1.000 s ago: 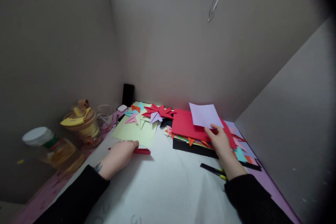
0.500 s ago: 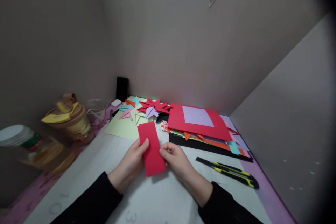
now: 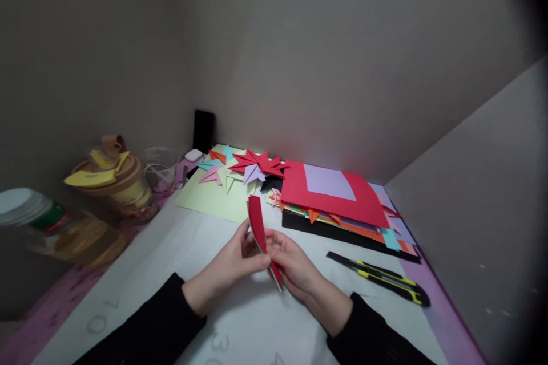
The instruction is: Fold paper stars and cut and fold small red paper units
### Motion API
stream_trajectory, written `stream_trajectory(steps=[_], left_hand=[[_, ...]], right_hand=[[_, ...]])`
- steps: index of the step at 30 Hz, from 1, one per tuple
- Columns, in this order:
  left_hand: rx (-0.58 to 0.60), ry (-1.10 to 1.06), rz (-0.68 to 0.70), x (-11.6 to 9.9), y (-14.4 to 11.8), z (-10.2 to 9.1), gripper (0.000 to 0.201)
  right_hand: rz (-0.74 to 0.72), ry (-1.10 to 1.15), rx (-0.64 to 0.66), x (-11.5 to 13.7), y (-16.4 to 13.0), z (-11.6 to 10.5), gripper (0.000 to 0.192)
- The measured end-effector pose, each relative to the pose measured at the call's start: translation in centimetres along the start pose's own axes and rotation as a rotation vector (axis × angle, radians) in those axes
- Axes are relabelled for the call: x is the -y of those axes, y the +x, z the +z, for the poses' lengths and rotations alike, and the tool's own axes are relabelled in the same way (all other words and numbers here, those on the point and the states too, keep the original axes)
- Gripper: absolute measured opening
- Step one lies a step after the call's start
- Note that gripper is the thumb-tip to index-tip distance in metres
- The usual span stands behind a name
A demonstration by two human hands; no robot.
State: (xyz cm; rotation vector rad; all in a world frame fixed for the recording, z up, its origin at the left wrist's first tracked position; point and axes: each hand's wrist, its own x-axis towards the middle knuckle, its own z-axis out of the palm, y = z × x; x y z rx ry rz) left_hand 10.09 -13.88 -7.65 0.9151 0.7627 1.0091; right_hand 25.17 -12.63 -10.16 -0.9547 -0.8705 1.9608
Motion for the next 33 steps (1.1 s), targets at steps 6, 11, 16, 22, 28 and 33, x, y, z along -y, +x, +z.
stream_trajectory(steps=[6, 11, 16, 22, 28, 33], left_hand=[[-0.136, 0.034, -0.058, 0.5, -0.4, 0.1, 0.086], [-0.050, 0.208, -0.035, 1.0, -0.5, 0.3, 0.051], [-0.102, 0.266, 0.016, 0.9, -0.3, 0.3, 0.058], [-0.267, 0.590, 0.090, 1.2, -0.2, 0.1, 0.097], [-0.134, 0.567, 0.067, 2.3, -0.6, 0.0, 0.110], [0.085, 0.290, -0.012, 2.0, -0.5, 0.0, 0.112]], right_hand=[[-0.158, -0.271, -0.099, -0.7, 0.1, -0.2, 0.032], [-0.150, -0.205, -0.093, -1.3, 0.2, -0.2, 0.033], [-0.201, -0.336, -0.100, -1.0, 0.1, -0.3, 0.030], [-0.425, -0.569, -0.108, 1.7, -1.2, 0.5, 0.027], [-0.394, -0.662, -0.138, 2.1, -1.6, 1.7, 0.028], [-0.378, -0.530, -0.054, 1.9, -0.9, 0.6, 0.036]])
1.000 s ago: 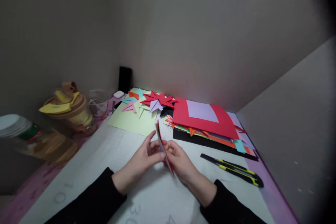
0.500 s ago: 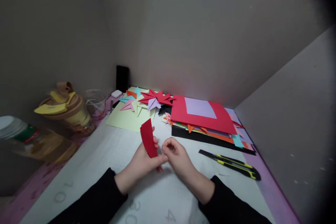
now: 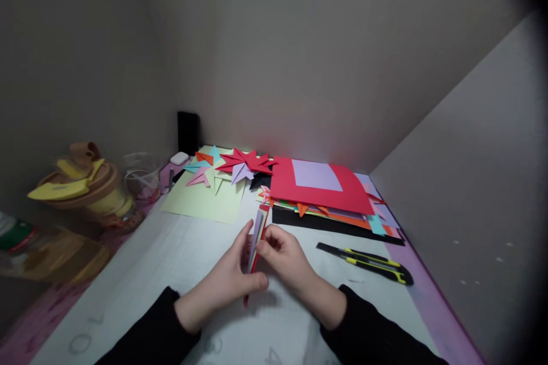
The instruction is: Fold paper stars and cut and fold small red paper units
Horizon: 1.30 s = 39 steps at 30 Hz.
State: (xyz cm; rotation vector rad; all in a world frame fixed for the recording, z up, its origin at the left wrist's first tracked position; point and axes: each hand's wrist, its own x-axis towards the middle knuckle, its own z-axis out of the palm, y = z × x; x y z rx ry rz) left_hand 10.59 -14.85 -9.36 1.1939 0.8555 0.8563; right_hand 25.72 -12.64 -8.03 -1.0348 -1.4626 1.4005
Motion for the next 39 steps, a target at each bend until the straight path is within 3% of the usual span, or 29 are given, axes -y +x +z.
stream_trajectory(steps=[4, 10, 14, 16, 21, 26, 28, 30, 32, 34, 36, 39], left_hand=[[0.032, -0.036, 0.113, -1.2, 0.1, 0.0, 0.102], [-0.015, -0.031, 0.017, -1.7, -0.1, -0.3, 0.087], [0.000, -0.100, 0.013, -1.7, -0.1, -0.2, 0.084], [-0.023, -0.093, 0.035, -1.7, -0.1, -0.2, 0.083], [-0.102, -0.089, 0.053, -1.5, -0.2, -0.1, 0.080], [-0.115, -0.333, -0.109, -1.9, -0.6, 0.0, 0.049], [-0.194, -0.295, -0.114, -2.5, -0.6, -0.7, 0.045], [-0.384, -0.100, -0.018, -3.3, -0.6, -1.9, 0.043], [-0.609, 0.061, 0.125, -4.0, -0.5, -2.8, 0.047], [-0.656, -0.019, 0.090, -4.6, -0.5, -3.0, 0.048], [-0.522, -0.269, -0.121, -4.7, -0.6, -2.3, 0.044], [-0.270, -0.633, -0.334, -4.2, -0.8, -0.5, 0.033]], right_hand=[[-0.006, 0.026, -0.010, -0.2, 0.1, -0.5, 0.041], [-0.045, 0.034, -0.065, -0.3, 0.1, -0.7, 0.035], [-0.209, -0.008, -0.250, -0.5, -0.2, -0.6, 0.024], [-0.276, -0.114, -0.268, -0.3, -0.3, -0.7, 0.020], [-0.157, -0.221, -0.182, 0.5, -0.4, -0.7, 0.014], [-0.083, -0.307, -0.212, 0.9, 0.0, -1.4, 0.021], [-0.086, -0.370, -0.270, 0.9, 0.4, -2.2, 0.024], [-0.122, -0.451, -0.337, 0.9, 0.7, -2.9, 0.024], [-0.209, -0.531, -0.387, 0.7, 0.7, -3.2, 0.025], [-0.408, -0.597, -0.430, 0.6, 0.4, -3.0, 0.029], [-0.732, -0.676, -0.373, 0.7, -0.2, -2.6, 0.028], [-1.113, -0.871, -0.117, 0.8, -1.0, -1.8, 0.019]])
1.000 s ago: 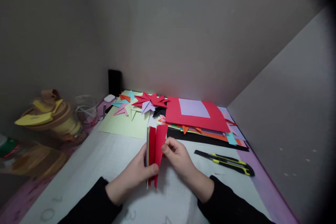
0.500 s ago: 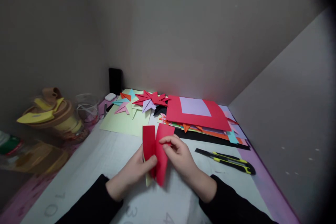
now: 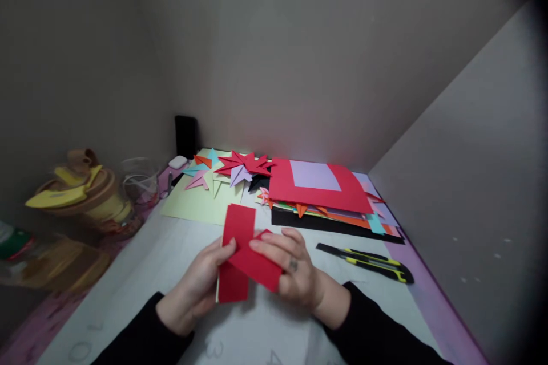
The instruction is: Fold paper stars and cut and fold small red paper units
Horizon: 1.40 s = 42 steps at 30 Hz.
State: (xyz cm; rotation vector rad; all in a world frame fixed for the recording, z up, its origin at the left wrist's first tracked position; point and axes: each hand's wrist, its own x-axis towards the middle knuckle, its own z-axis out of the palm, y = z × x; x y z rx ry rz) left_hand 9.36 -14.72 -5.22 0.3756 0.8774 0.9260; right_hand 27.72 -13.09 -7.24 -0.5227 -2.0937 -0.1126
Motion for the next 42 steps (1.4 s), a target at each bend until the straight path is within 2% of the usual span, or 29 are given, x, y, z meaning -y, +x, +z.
stream_trajectory(steps=[2, 4, 6, 8, 13, 17, 21, 24, 26, 28, 30, 32, 34, 35, 37, 39, 42], left_hand=[[0.138, -0.172, -0.148, 0.9, 0.1, 0.5, 0.025], [0.257, -0.325, -0.265, 1.4, 0.3, 0.5, 0.023], [0.308, -0.422, -0.309, 1.5, 0.6, 0.1, 0.023], [0.295, -0.430, -0.303, 1.6, 0.7, -0.4, 0.022], [0.206, -0.178, -0.130, 2.2, 0.9, -1.3, 0.025], [0.193, -0.044, 0.004, 2.3, 0.9, -1.0, 0.035], [0.075, 0.054, 0.176, 2.2, 1.1, -0.9, 0.038], [-0.014, 0.141, 0.271, 2.5, 1.2, -1.1, 0.041], [0.001, 0.161, 0.286, 2.9, 1.1, -1.3, 0.044], [0.071, 0.134, 0.293, 3.4, 0.9, -1.4, 0.049], [0.148, 0.122, 0.312, 3.8, 0.5, -1.4, 0.063], [0.182, 0.173, 0.343, 4.1, 0.2, -1.2, 0.085], [0.137, 0.244, 0.346, 4.2, 0.1, -0.9, 0.100], [0.082, 0.250, 0.340, 4.1, 0.1, -0.7, 0.098], [-0.053, 0.169, 0.315, 3.4, 0.2, -0.6, 0.076], [-0.196, -0.007, 0.291, 1.8, 0.5, -0.9, 0.049], [-0.374, -0.178, 0.362, -1.2, 1.0, -1.9, 0.033]], right_hand=[[-0.116, -0.028, 0.138, 0.3, -0.1, 0.3, 0.020], [-0.133, 0.009, 0.255, 0.3, -0.4, 0.7, 0.022], [-0.116, 0.108, 0.346, 0.1, -0.6, 1.2, 0.021], [-0.081, 0.207, 0.395, 0.0, -0.7, 1.5, 0.018], [0.072, 0.300, 0.421, 0.3, -0.2, 1.1, 0.022], [0.129, 0.336, 0.330, 0.4, -0.1, 0.3, 0.020], [0.246, 0.303, 0.223, 0.8, -0.2, 0.4, 0.024], [0.359, 0.233, 0.202, 1.7, -0.1, 1.0, 0.036], [0.410, 0.139, 0.227, 2.3, -0.2, 1.4, 0.039], [0.395, 0.053, 0.302, 2.8, -0.2, 1.7, 0.042], [0.362, -0.008, 0.395, 3.3, -0.4, 2.1, 0.048], [0.399, -0.025, 0.491, 3.8, -0.5, 2.5, 0.061], [0.506, -0.015, 0.579, 4.4, -0.5, 2.8, 0.073], [0.543, 0.004, 0.617, 4.6, -0.4, 2.9, 0.077], [0.547, 0.084, 0.668, 4.8, 0.0, 2.6, 0.077], [0.534, 0.214, 0.676, 4.3, 0.6, 1.9, 0.070], [0.731, 0.222, 0.581, 2.3, 0.9, 1.4, 0.037]])
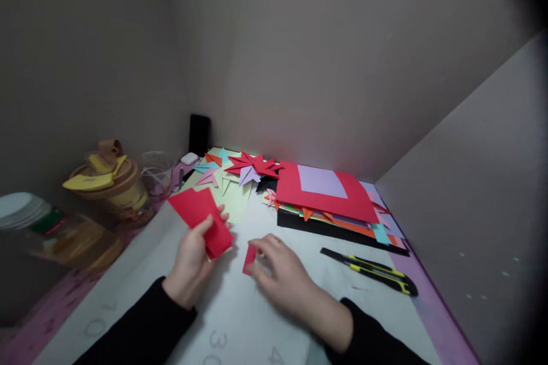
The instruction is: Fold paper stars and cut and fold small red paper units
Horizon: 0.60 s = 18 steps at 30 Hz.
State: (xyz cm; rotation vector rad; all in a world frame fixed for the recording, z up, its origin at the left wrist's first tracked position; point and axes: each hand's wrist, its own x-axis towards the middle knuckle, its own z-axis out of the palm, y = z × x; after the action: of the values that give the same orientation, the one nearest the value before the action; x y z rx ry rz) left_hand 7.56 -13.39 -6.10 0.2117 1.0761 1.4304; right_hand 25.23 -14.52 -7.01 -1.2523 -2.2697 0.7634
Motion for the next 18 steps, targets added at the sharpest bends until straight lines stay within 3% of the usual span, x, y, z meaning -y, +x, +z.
stream_trajectory(steps=[2, 4, 10, 12, 14, 16, 18], left_hand=[[-0.089, -0.028, 0.063, -1.3, 0.9, -0.1, 0.034], [-0.114, -0.016, 0.053, -1.6, 1.2, -0.1, 0.035], [-0.003, 0.044, -0.095, -0.2, 0.8, -0.2, 0.034], [0.079, 0.082, -0.118, 0.0, 0.6, -0.3, 0.033], [0.184, 0.168, -0.104, 0.2, 0.2, -0.4, 0.038], [0.280, 0.281, 0.008, 0.6, -0.4, -0.4, 0.044], [0.360, 0.377, 0.142, 1.4, -1.1, -0.3, 0.052]], right_hand=[[0.105, -0.051, -0.052, -1.2, 0.9, -0.1, 0.029], [0.148, -0.094, -0.036, -2.1, 1.6, 0.6, 0.034], [0.115, -0.030, 0.060, -2.8, 3.3, 2.8, 0.004], [0.163, 0.097, -0.069, -3.4, 3.9, 2.6, 0.002], [0.242, 0.197, -0.372, -3.8, 4.2, 2.0, 0.020], [0.231, 0.264, -0.609, -3.4, 4.0, 1.5, 0.049], [0.102, 0.392, -0.532, -1.9, 3.1, 1.1, 0.077]])
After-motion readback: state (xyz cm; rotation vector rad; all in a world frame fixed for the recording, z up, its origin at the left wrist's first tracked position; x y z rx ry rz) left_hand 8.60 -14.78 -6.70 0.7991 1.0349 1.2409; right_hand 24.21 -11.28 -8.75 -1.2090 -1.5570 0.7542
